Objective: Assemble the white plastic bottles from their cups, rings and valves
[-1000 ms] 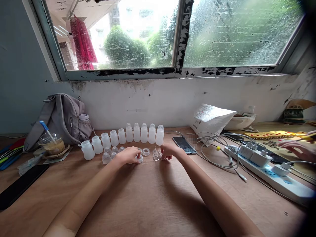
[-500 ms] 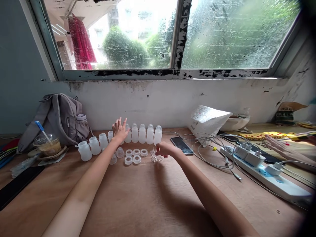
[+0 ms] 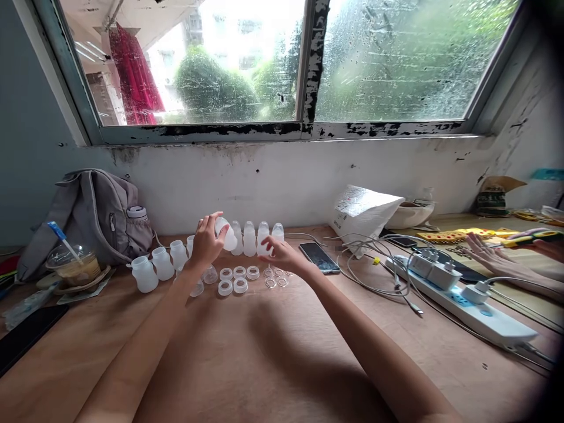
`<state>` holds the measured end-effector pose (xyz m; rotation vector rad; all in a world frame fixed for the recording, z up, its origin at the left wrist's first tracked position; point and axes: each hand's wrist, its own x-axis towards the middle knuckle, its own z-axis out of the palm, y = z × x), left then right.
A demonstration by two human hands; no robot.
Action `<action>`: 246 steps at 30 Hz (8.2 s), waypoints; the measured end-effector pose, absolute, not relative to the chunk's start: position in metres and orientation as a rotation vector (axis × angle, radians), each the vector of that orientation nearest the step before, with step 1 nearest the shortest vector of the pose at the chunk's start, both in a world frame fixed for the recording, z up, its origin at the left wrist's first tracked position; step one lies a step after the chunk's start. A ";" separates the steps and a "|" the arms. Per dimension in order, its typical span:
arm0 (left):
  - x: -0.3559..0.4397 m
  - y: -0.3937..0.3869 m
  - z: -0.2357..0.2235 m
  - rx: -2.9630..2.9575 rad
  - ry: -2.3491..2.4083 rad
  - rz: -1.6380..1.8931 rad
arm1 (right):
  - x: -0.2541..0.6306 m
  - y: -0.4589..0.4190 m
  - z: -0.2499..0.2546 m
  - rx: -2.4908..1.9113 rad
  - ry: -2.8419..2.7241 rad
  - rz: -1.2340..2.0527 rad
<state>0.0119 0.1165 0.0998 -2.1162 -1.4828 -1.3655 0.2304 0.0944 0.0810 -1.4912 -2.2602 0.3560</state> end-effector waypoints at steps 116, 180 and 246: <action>0.019 0.081 0.093 -2.249 -1.691 -1.445 | 0.184 0.070 0.077 -1.172 -2.174 0.067; -0.002 0.093 0.109 -2.157 -1.793 -1.091 | 0.221 0.085 0.080 -1.167 -2.234 0.761; 0.022 0.070 0.087 -2.787 -1.016 -0.482 | 0.227 0.087 0.082 -1.224 -2.300 1.377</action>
